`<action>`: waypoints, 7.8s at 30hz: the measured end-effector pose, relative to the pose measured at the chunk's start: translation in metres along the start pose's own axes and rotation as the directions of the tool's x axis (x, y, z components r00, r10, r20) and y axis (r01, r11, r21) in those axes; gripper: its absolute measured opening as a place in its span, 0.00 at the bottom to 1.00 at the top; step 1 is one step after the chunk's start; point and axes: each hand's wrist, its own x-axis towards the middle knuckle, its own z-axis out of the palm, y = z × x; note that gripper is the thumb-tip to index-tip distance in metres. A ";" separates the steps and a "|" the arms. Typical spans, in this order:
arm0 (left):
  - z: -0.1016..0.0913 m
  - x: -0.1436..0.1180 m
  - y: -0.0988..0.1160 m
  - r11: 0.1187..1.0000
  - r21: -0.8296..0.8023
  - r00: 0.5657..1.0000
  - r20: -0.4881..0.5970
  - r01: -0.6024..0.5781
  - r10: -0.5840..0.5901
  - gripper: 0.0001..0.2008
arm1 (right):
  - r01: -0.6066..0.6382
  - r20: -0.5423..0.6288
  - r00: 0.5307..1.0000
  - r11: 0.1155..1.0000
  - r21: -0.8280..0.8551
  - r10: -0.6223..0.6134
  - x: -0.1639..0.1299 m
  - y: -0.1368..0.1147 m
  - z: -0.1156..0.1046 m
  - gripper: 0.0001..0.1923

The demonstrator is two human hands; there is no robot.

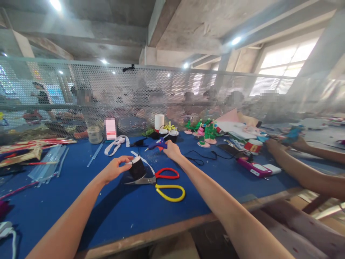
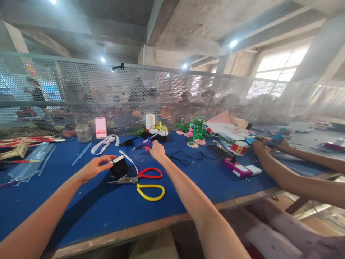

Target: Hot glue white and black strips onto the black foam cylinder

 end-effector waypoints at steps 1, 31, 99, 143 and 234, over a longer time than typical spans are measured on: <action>0.002 0.000 -0.001 1.000 -0.012 1.000 -0.022 -0.021 0.021 0.14 | 0.004 -0.024 1.000 0.999 0.053 -0.003 -0.003 -0.003 -0.006 0.15; 0.017 0.008 -0.021 0.996 -0.085 0.971 -0.238 0.002 -0.023 0.16 | 0.339 0.048 0.929 0.895 0.289 -0.368 -0.087 -0.038 -0.010 0.10; 0.007 0.007 -0.017 0.991 -0.123 0.997 -0.049 0.047 -0.054 0.21 | 0.104 0.219 0.955 0.917 0.384 -0.200 -0.082 -0.041 -0.024 0.12; 0.008 0.005 -0.011 0.997 -0.083 0.999 -0.038 0.002 -0.005 0.20 | 0.027 0.266 0.953 0.916 0.401 -0.144 -0.068 -0.032 -0.018 0.15; 0.016 -0.003 0.007 0.984 0.054 0.983 0.082 -0.170 0.165 0.13 | 0.535 -0.072 0.781 0.606 0.589 -0.620 -0.069 -0.035 -0.007 0.06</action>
